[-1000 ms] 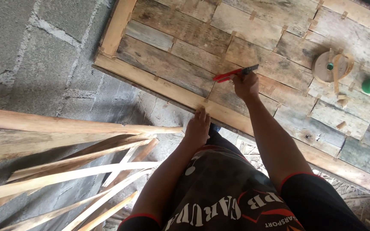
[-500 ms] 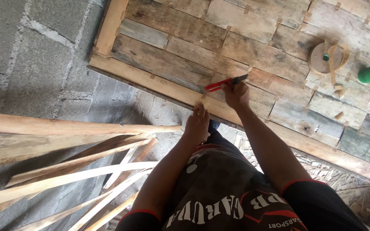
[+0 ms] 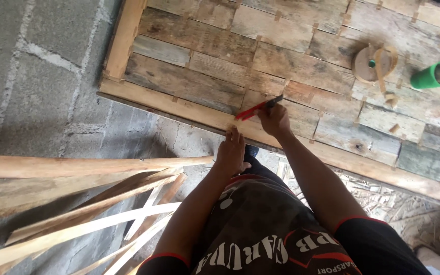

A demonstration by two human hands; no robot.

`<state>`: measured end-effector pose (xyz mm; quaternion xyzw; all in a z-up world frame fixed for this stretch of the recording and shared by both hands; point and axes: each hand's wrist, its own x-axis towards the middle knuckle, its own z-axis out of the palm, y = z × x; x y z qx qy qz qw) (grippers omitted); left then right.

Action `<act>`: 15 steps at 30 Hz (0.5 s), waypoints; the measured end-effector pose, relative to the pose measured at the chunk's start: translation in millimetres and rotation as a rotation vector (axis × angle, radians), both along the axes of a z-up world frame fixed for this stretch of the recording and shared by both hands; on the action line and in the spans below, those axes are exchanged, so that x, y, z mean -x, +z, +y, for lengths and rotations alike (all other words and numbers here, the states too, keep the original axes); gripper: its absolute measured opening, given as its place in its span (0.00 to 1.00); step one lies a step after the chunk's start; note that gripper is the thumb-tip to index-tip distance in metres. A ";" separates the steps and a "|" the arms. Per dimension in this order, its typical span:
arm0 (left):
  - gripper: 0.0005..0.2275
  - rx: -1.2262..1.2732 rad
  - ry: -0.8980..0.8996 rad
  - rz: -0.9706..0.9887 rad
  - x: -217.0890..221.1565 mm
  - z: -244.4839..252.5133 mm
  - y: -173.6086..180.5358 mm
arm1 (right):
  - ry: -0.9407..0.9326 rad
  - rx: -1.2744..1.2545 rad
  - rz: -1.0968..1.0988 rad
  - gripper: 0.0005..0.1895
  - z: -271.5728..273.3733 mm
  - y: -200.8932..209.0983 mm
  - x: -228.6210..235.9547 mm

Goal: Arranging and gluing small wooden pieces to create a decorative mosaic pattern on a larger wooden panel.

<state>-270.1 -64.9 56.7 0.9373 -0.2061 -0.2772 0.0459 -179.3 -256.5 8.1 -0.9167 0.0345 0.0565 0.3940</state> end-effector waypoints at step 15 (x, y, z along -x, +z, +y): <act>0.52 0.041 -0.052 -0.066 1.6 7.9 -7.5 | 0.001 -0.052 0.020 0.13 -12.1 0.0 28.8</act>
